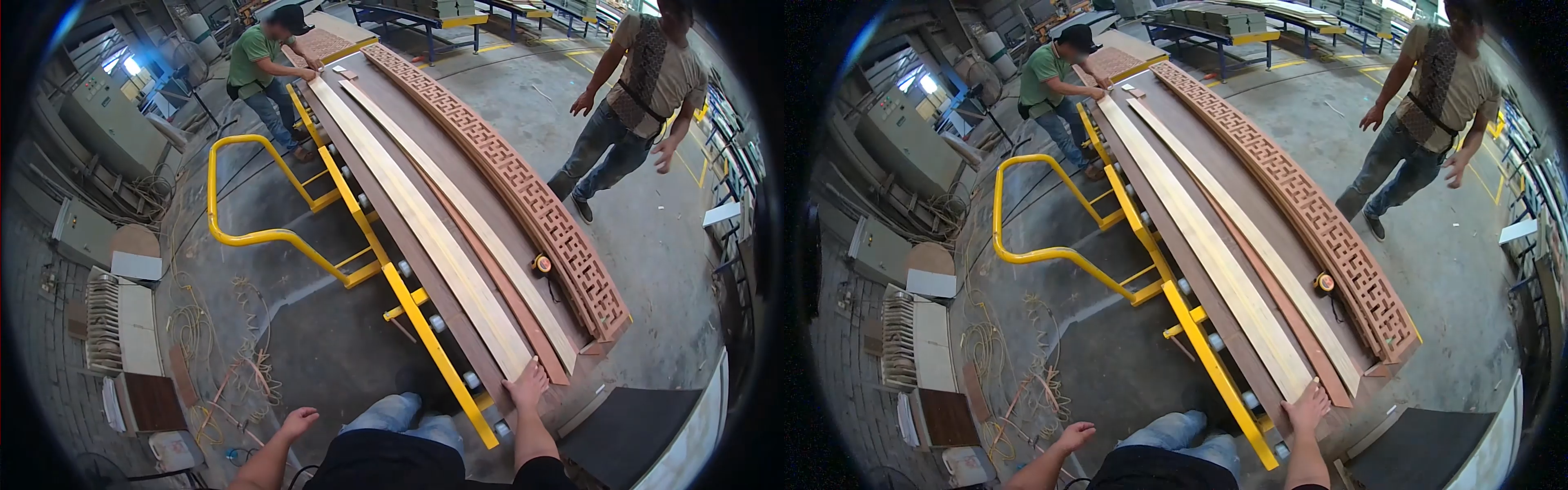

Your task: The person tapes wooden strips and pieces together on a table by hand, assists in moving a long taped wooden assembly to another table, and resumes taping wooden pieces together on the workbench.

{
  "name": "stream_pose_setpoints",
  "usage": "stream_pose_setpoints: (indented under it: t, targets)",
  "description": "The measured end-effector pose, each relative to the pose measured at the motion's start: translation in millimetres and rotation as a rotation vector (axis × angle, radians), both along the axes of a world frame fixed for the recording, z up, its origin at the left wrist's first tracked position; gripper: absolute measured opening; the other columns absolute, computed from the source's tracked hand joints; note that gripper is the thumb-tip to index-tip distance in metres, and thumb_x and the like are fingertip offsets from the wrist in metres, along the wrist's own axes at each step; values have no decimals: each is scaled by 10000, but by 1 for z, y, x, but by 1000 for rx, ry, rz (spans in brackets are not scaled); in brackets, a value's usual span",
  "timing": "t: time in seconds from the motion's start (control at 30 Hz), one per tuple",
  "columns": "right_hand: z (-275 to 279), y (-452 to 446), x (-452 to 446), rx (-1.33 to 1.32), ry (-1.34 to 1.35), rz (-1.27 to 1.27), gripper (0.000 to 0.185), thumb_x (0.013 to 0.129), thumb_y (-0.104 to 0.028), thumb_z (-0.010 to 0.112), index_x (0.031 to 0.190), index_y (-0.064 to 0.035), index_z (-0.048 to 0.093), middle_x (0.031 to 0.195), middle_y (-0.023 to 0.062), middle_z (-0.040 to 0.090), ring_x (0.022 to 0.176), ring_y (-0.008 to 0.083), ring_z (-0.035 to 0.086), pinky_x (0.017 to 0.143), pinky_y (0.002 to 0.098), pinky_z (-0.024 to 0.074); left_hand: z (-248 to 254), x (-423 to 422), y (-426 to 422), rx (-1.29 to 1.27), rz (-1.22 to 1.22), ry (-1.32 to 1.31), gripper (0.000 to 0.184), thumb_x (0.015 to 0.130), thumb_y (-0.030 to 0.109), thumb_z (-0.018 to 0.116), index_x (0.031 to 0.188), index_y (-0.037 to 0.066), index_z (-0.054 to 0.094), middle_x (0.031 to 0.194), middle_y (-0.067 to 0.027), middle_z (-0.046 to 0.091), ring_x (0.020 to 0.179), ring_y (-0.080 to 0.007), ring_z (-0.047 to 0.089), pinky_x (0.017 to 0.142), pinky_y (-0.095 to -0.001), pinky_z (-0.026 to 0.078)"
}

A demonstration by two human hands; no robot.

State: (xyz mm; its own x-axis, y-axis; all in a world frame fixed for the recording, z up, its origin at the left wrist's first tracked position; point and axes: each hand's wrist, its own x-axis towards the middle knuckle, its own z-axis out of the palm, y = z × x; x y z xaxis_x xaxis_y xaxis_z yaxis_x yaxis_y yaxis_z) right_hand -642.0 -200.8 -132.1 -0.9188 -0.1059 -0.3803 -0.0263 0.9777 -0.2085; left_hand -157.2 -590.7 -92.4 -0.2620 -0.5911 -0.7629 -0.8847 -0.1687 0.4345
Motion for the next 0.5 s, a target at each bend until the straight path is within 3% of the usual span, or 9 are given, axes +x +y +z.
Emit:
stream_pose_setpoints:
  t: [0.1,0.17,0.3,0.5]
  targets:
    - [-15,10,2,-24,64,55,1180,645,-373,906,1571,-95,230,1509,238,363,1428,418,307,1200,584,186,-4,3,16,-24,-41,33,416,950,274,708,1276,19,663,1099,-50,721,968,-130,645,859,-294,521]
    - [-17,13,0,-27,65,86,1175,646,-391,901,1571,-100,236,1519,238,355,1435,412,302,1202,585,183,2,1,29,-1,-4,10,424,929,291,727,1252,22,677,1141,-94,729,1037,-167,672,919,-313,526]
    - [-22,16,-2,-10,68,194,1155,646,-424,888,1565,-108,264,1555,236,317,1454,398,288,1205,582,181,-4,14,48,-2,-4,30,429,928,292,733,1258,23,675,1142,-99,728,1030,-166,675,917,-310,528]
    - [-39,22,-16,-161,119,318,1137,613,-376,915,1544,-119,315,1525,259,327,1417,420,323,1181,560,230,-3,23,63,15,-7,-2,464,931,294,733,1295,19,649,1213,-117,710,1108,-200,667,970,-326,514]
